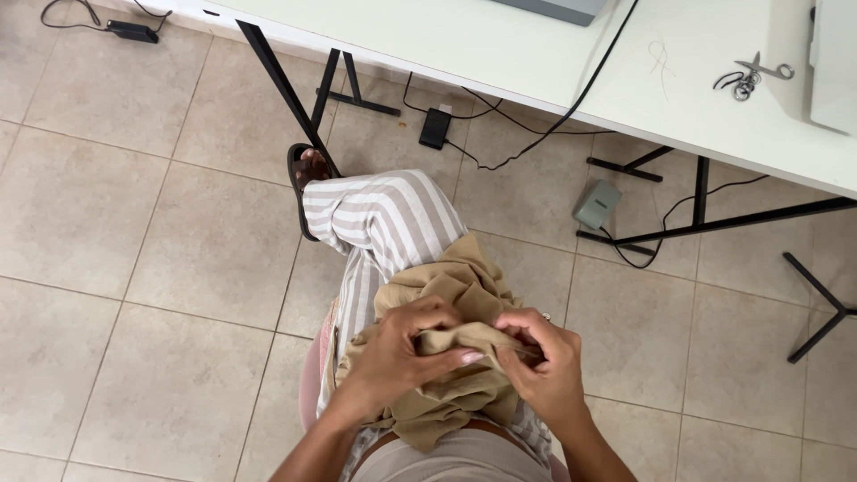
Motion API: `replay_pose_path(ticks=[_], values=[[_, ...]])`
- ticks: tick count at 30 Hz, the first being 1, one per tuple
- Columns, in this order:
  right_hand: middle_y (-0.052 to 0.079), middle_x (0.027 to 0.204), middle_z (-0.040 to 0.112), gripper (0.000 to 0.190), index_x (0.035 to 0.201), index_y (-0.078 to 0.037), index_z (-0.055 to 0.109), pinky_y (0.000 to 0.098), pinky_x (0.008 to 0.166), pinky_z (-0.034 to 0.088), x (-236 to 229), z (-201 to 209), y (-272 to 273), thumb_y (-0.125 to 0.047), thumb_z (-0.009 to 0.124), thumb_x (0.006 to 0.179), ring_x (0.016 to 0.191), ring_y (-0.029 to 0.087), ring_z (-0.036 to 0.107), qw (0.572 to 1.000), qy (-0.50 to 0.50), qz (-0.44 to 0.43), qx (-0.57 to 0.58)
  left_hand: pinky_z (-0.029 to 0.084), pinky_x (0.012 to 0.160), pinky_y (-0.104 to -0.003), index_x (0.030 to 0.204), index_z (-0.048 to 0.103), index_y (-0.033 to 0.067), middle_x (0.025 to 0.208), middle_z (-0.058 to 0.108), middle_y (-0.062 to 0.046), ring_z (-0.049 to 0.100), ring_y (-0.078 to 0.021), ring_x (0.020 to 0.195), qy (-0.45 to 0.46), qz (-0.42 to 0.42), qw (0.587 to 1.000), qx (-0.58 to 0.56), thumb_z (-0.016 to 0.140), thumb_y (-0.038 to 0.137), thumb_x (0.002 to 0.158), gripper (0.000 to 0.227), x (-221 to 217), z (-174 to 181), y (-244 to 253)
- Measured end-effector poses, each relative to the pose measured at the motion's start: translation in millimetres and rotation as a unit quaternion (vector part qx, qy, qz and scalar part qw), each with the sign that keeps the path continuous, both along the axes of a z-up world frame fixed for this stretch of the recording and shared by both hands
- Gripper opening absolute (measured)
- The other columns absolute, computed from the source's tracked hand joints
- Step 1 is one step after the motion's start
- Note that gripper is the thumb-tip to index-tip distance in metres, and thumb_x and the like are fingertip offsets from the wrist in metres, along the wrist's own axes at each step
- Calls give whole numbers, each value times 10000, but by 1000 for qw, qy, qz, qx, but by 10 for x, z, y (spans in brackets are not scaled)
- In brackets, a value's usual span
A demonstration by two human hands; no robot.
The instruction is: Trimming loose threads from a tan garment using small scissors
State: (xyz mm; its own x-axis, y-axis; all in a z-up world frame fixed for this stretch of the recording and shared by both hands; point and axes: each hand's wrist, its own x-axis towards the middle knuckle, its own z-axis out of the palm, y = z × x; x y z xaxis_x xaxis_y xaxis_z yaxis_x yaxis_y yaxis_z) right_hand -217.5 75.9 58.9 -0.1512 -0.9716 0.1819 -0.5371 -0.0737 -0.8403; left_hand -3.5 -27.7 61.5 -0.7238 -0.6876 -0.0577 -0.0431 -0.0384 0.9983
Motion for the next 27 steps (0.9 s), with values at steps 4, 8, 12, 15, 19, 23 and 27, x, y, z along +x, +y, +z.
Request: replay_pose_path(ticks=[4, 8, 12, 15, 19, 23, 27], values=[[139, 1059, 739, 308, 1063, -36, 669, 337, 877, 650, 54, 66, -114, 127, 759, 818, 1015, 253, 745, 997, 6, 31, -75, 593, 542, -152, 1164, 739, 77, 953, 851, -76, 765, -82, 687, 36, 4, 995, 88, 778, 93, 1016, 153, -92, -1, 114], [139, 1109, 676, 277, 1067, -35, 703, 304, 927, 689, 86, 97, -130, 133, 813, 878, 982, 218, 739, 983, 54, 23, -175, 560, 748, -246, 1116, 797, 87, 961, 818, -25, 708, -109, 817, 42, 13, 997, 71, 816, 184, 973, 174, -96, 194, 107], [93, 1001, 689, 151, 893, -54, 756, 256, 815, 633, 122, 198, -166, 80, 825, 884, 879, 176, 705, 988, 27, 3, -149, 629, 766, -220, 1076, 863, 91, 988, 876, -16, 768, -66, 881, 14, 42, 994, 97, 844, 210, 938, 183, -112, 299, 91], [106, 950, 714, 183, 904, -57, 735, 279, 794, 635, 86, 180, -148, 97, 806, 834, 872, 191, 719, 993, -37, -10, -109, 279, 536, -244, 851, 822, 133, 674, 587, 81, 430, -32, 611, -30, 36, 996, 81, 908, 196, 942, 140, -73, 142, 124], [51, 854, 746, 129, 866, -73, 699, 323, 850, 611, 67, -7, -90, 18, 790, 866, 863, 197, 687, 991, -98, -30, -88, 310, 597, -262, 690, 622, 168, 690, 506, 87, 433, -47, 673, -47, 27, 996, 70, 926, 253, 932, 398, -47, 111, 100], [60, 917, 682, 162, 939, -73, 678, 272, 787, 558, 59, -119, -74, 73, 723, 885, 855, 167, 640, 968, -248, -11, -25, 322, 585, -238, 921, 739, 155, 733, 609, 71, 445, -65, 626, -68, 2, 996, 51, 906, 242, 932, 189, -29, 50, 91], [74, 1008, 682, 198, 1045, -65, 683, 246, 742, 593, 53, -28, -109, 91, 717, 928, 886, 163, 669, 981, -192, 25, -14, 647, 899, -289, 1117, 819, 143, 1032, 860, -22, 807, -130, 944, -10, 40, 999, 20, 845, 257, 931, 219, -51, 28, 72]])
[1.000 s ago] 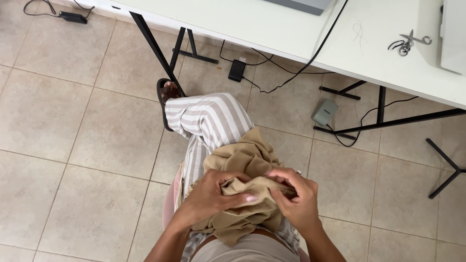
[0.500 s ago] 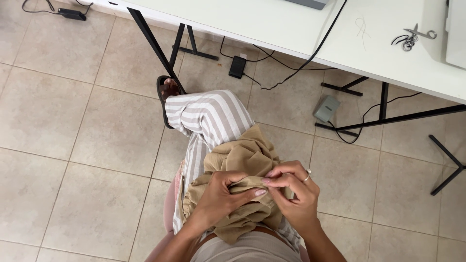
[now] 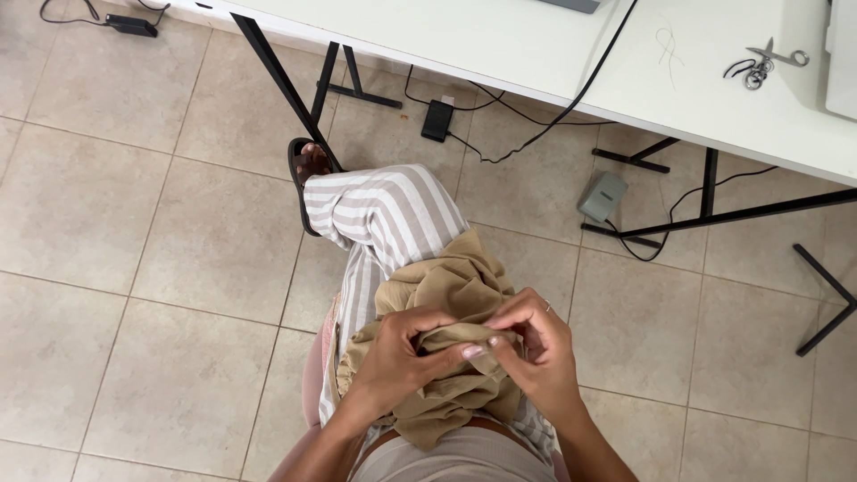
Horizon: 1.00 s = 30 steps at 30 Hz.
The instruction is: Trimming loose threads from a tan garment using small scissors
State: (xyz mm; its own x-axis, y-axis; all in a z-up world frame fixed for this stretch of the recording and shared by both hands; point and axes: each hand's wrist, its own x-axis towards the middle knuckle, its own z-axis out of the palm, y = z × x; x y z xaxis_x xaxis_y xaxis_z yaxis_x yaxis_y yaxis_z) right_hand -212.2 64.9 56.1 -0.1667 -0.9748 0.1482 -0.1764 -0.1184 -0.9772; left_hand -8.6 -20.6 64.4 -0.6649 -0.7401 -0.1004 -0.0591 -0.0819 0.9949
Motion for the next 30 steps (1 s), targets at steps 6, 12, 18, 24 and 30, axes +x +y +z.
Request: replay_pose_path(ticks=[6, 12, 18, 24, 30], values=[[52, 905, 742, 79, 954, -71, 743, 245, 733, 557, -59, 74, -19, 0, 771, 934, 824, 148, 668, 998, 42, -37, -24, 501, 1207, -479, 1176, 816, 105, 1366, 806, -135, 724, -297, 1367, -113, 8, 993, 25, 874, 292, 871, 362, 70, -235, 62], [138, 1233, 718, 381, 1316, -56, 663, 366, 1028, 650, -88, 129, -53, -48, 784, 955, 1161, 262, 727, 983, 179, 31, -37, 648, 876, -279, 1197, 770, 51, 1124, 793, -80, 763, -188, 996, 92, 2, 995, 29, 817, 65, 957, 245, 88, -145, 3], [31, 1044, 750, 391, 1294, -126, 706, 268, 862, 689, -180, 63, -4, -80, 817, 922, 949, 141, 762, 967, 246, 50, 36, 564, 460, -200, 1139, 748, -8, 853, 660, -53, 549, -93, 553, 151, -34, 985, 75, 679, 133, 1101, 161, 279, -138, -69], [16, 972, 783, 167, 1111, -101, 810, 239, 615, 443, -306, 263, 24, -187, 750, 982, 807, 114, 679, 982, 154, 50, 103, 776, 803, -243, 1211, 801, 21, 1060, 783, -96, 768, -199, 950, -39, 39, 987, -151, 769, -99, 868, 366, 454, 10, -175], [155, 997, 733, 192, 1063, 19, 714, 298, 730, 622, -276, -115, -4, 59, 839, 923, 840, 231, 725, 913, 329, -64, -233, 621, 893, -324, 1124, 715, 30, 1087, 732, -100, 691, -252, 1044, -178, 181, 852, -458, 818, -95, 910, 269, 565, -353, -279]])
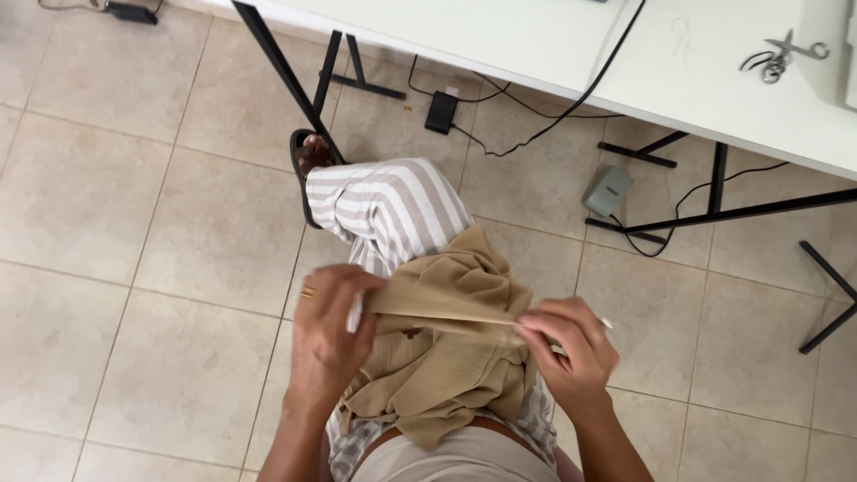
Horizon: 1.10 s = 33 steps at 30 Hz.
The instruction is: Trimming loose threads from a tan garment using small scissors
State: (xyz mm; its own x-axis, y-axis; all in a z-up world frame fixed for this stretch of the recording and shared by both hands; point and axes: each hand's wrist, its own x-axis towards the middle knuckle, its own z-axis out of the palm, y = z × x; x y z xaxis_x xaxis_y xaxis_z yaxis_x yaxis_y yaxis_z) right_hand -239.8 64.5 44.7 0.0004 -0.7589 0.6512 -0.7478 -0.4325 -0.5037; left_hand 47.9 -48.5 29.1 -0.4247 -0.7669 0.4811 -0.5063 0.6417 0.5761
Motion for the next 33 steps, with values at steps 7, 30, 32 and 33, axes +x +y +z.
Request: replay_pose_path(ticks=[7, 30, 32, 33], values=[[32, 1116, 657, 266, 1177, -82, 702, 290, 751, 601, -29, -816, 104, -92, 866, 967, 939, 164, 609, 991, 64, -4, -120, 467, 290, -185, 939, 748, 84, 569, 719, 20, 530, -26, 365, -91, 89, 851, 510, 674, 419, 1069, 368, -196, 165, 246], [275, 1478, 642, 736, 1692, -72, 406, 566, 966, 467, -2471, -868, -288, -381, 714, 1100, 1040, 459, 647, 828, 207, -454, 254, 671, 1107, -569, 837, 776, 45, 721, 714, -66, 760, -164, 805, 594, 134, 511, 607, 736, 218, 1015, 252, -1044, -691, 658], [244, 1629, 483, 625, 1708, -32, 388, 579, 1161, 405, -2474, -36, -923, -372, 520, 1201, 1351, 433, 473, 899, 189, -362, 157, 647, 1133, -543, 1001, 772, -23, 960, 760, -141, 767, -258, 992, 578, 135, 507, 625, 722, 178, 1002, 207, -1055, -530, 620], [213, 1779, 323, 564, 1724, 8, 369, 594, 1357, 343, -2432, 456, -1281, -363, 326, 1301, 1661, 408, 299, 950, 168, -259, 55, 622, 1158, -518, 1164, 768, -92, 1198, 808, -215, 775, -352, 1178, 563, 137, 503, 642, 710, 138, 989, 295, -1057, -449, 587]])
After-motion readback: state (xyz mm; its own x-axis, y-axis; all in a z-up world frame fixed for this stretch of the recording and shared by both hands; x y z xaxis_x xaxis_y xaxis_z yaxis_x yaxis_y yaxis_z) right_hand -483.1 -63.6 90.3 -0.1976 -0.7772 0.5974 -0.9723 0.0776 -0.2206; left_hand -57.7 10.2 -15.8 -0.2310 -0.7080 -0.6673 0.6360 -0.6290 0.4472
